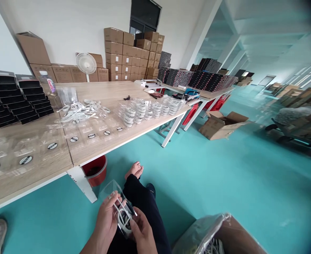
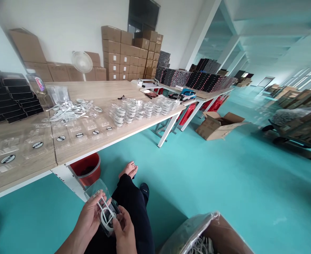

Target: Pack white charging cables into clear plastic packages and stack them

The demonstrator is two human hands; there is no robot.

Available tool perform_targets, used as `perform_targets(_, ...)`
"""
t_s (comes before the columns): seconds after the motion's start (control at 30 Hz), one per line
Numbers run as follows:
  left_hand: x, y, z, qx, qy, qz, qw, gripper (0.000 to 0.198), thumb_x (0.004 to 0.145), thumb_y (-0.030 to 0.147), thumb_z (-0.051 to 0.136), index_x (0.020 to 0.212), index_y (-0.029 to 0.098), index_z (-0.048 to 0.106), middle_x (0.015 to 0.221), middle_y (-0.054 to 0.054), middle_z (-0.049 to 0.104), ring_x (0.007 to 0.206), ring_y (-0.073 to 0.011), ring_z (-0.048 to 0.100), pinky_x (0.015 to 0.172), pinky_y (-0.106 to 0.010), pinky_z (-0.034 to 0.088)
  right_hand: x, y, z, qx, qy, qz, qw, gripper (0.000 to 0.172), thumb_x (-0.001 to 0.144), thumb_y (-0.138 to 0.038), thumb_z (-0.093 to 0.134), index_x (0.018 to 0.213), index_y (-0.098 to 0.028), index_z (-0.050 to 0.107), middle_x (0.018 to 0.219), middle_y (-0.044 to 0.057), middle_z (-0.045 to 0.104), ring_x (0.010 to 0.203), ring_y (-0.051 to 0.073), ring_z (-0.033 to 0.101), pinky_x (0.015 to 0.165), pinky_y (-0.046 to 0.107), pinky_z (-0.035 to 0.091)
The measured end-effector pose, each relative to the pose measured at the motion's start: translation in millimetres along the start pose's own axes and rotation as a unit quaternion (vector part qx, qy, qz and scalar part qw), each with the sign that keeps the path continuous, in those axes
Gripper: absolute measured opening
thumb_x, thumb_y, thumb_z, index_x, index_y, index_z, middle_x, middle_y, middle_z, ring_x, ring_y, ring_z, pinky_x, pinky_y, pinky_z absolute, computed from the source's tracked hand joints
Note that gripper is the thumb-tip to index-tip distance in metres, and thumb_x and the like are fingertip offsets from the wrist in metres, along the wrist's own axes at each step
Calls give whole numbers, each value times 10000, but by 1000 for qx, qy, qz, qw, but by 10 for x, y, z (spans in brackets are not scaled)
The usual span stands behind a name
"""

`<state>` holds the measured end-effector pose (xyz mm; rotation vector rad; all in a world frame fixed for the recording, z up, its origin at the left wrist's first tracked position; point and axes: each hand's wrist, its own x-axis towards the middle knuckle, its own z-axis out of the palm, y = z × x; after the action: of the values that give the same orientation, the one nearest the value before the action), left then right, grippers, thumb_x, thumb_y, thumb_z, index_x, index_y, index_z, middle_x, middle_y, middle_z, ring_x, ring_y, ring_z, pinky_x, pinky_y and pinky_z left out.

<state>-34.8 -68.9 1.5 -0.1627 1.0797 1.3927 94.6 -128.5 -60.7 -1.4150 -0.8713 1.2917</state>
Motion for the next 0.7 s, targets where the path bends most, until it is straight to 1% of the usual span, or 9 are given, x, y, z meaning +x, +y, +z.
perform_targets(0.07,4,-9,-6,-2,6,-3,1000,124,876,92,662,765,149,657,751,1,620,689,-101,663,781,-296,636,-32,71,113,11,51,-33,998,629,763,-653,708,1184,-190,654,798,20,665,730,201,627,721,338,562)
perform_targets(0.13,16,-18,-7,-2,10,-6,1000,108,880,113,665,781,156,651,773,-3,627,704,-110,676,747,-277,630,-49,105,190,-11,92,-75,993,584,808,-641,669,1195,-205,634,802,9,639,736,191,608,744,327,545)
perform_targets(0.23,43,-15,-2,7,9,-7,1000,84,886,152,668,806,166,647,797,-13,639,698,-122,683,660,-248,612,-18,99,201,-39,102,-96,989,573,844,-634,626,1234,-213,609,827,14,633,748,195,603,770,337,536)
perform_targets(0.3,59,8,1,16,-4,-5,1000,82,879,148,677,803,163,650,765,-6,629,664,-111,663,656,-244,606,35,64,141,-34,65,-66,995,599,800,-636,676,1212,-204,623,807,12,631,739,199,602,758,346,537)
perform_targets(0.37,64,40,-2,25,-20,-7,999,78,847,126,710,794,154,660,734,2,622,644,-102,642,690,-265,610,93,-10,53,-14,-3,-14,1000,638,704,-624,776,1161,-197,653,793,9,637,734,200,606,734,348,537)
perform_targets(0.47,38,65,-23,57,-68,-23,996,124,772,149,799,798,145,678,721,-1,639,648,-113,633,701,-289,600,161,-215,-56,27,-94,39,994,638,647,-573,844,1137,-203,672,925,44,698,890,232,649,845,372,535)
perform_targets(0.53,4,50,-39,104,-118,-35,987,194,726,219,850,798,150,685,711,-8,657,645,-124,631,652,-266,564,193,-392,-79,44,-137,40,989,569,724,-538,803,1168,-213,659,1008,61,715,982,243,652,922,392,515)
perform_targets(0.6,-31,18,-50,149,-161,-40,975,246,692,286,876,769,156,682,683,-7,662,631,-128,622,609,-246,520,216,-554,-66,35,-182,19,982,488,768,-479,777,1157,-209,659,985,57,717,959,240,659,911,396,514)
perform_targets(0.7,-66,-28,-60,169,-176,-40,969,291,658,333,892,697,162,660,628,7,647,595,-119,597,598,-241,494,233,-699,-28,-70,-204,-17,976,419,772,-299,745,1171,-204,660,935,43,706,868,228,658,836,382,525)
